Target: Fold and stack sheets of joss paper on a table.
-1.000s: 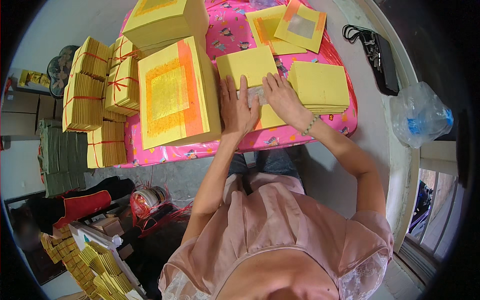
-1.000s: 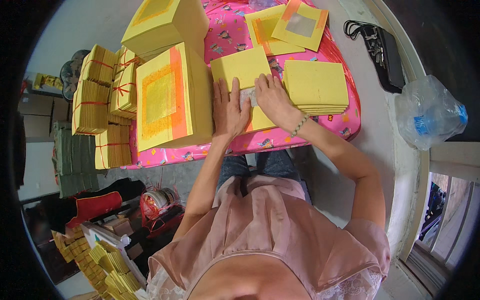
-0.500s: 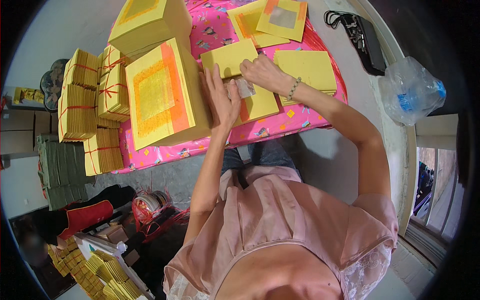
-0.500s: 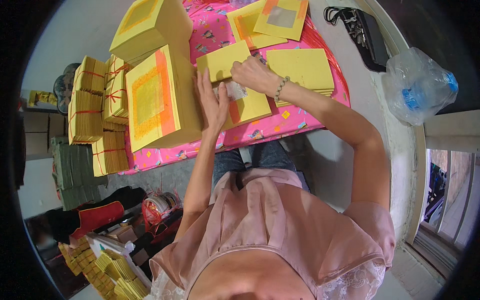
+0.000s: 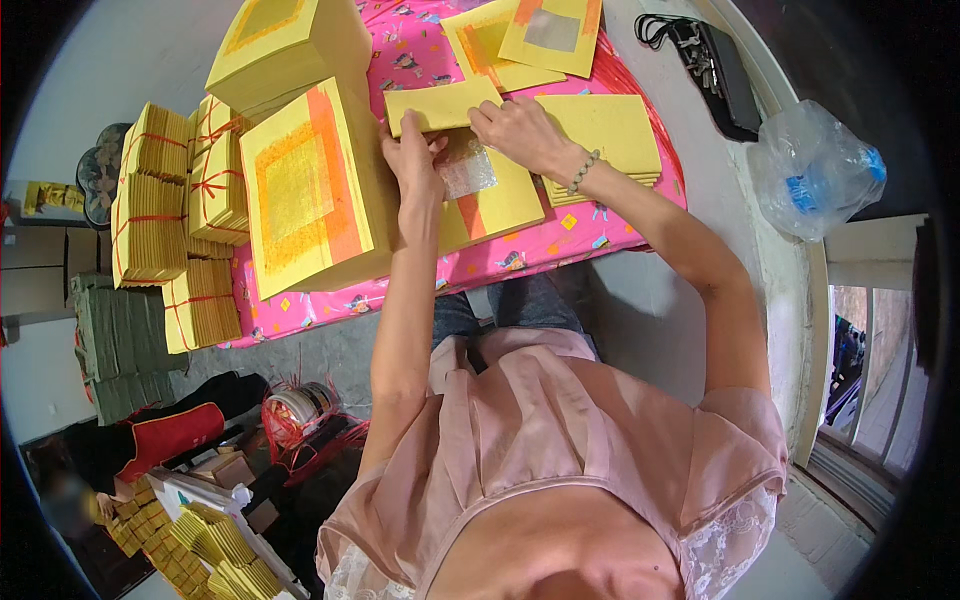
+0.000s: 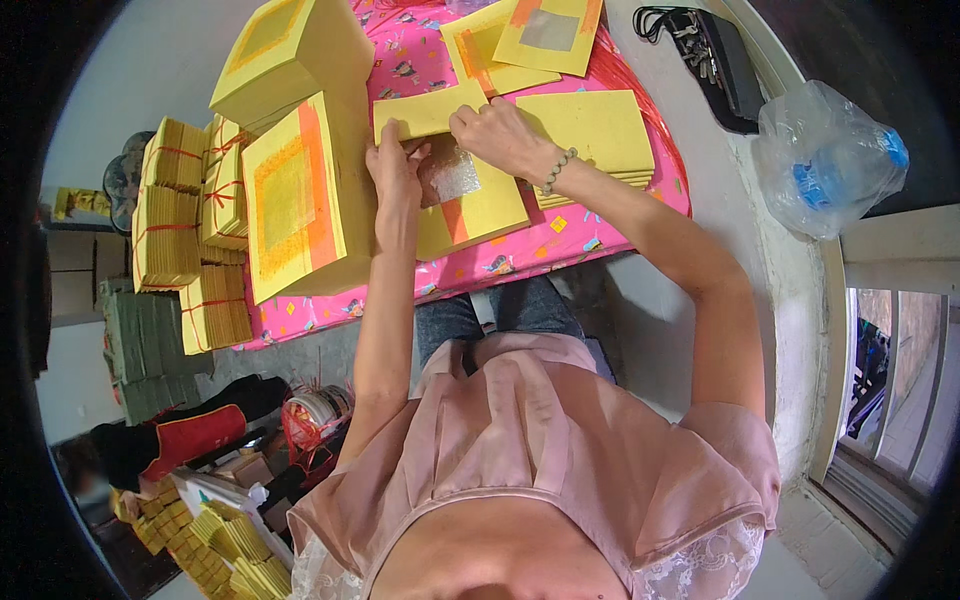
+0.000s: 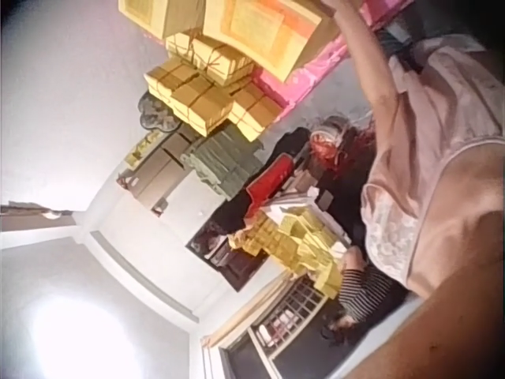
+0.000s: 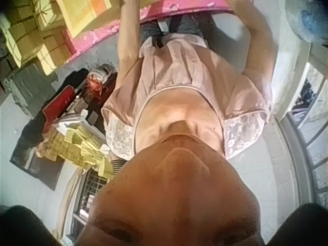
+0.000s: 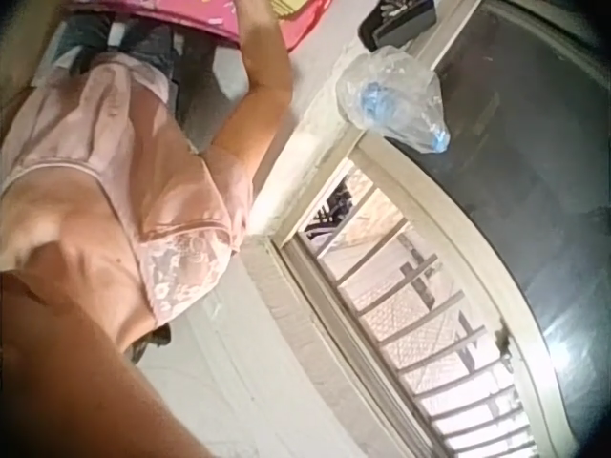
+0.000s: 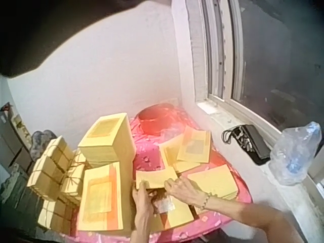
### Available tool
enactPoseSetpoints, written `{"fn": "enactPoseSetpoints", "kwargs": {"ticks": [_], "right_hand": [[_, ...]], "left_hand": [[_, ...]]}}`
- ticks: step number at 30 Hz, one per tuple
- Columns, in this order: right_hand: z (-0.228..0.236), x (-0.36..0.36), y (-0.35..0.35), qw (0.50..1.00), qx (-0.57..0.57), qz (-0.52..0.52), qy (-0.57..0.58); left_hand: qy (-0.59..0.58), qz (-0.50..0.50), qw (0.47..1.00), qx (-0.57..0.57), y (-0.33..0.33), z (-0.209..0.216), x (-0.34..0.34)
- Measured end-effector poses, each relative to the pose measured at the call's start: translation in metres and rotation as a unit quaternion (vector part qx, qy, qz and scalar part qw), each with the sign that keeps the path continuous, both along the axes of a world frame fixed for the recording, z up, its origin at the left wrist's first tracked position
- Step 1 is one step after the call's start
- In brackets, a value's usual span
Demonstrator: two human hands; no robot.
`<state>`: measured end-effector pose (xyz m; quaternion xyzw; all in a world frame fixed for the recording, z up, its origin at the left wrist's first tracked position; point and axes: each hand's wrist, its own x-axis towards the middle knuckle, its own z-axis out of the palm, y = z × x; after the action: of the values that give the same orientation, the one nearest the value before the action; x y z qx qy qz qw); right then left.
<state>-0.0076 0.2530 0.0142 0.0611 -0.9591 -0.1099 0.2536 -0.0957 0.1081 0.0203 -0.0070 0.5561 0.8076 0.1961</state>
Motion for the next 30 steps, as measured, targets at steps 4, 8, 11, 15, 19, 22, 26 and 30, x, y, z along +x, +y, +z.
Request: {"fn": "enactPoseSetpoints", "kwargs": {"ticks": [4, 8, 11, 15, 19, 22, 26, 30], "right_hand": [[0.021, 0.013, -0.001, 0.993, -0.114, 0.033, 0.026], [0.046, 0.039, 0.013, 0.973, -0.167, -0.014, 0.159], [0.058, 0.068, 0.022, 0.923, -0.310, -0.091, 0.210], [0.055, 0.116, 0.040, 0.796, -0.574, -0.176, 0.079], [0.027, 0.154, 0.066, 0.807, -0.545, -0.213, 0.082], [0.008, 0.170, 0.078, 0.838, -0.469, -0.270, 0.067], [-0.015, 0.176, 0.084, 0.843, -0.461, -0.270, 0.065], [-0.028, 0.176, 0.081, 0.854, -0.446, -0.255, 0.085]], "left_hand": [[0.038, 0.066, 0.997, -0.002, -0.002, 0.004, 0.003], [0.102, 0.058, 0.991, 0.067, 0.002, 0.025, 0.027], [0.099, -0.006, 0.990, 0.098, 0.005, 0.048, 0.052], [0.092, -0.130, 0.985, 0.059, 0.020, 0.049, 0.074], [0.129, -0.260, 0.957, -0.017, 0.037, 0.028, 0.078], [0.187, -0.312, 0.927, -0.089, 0.049, 0.000, 0.073], [0.252, -0.324, 0.888, -0.206, 0.057, -0.015, 0.073], [0.242, -0.337, 0.871, -0.264, 0.059, -0.017, 0.075]]}}
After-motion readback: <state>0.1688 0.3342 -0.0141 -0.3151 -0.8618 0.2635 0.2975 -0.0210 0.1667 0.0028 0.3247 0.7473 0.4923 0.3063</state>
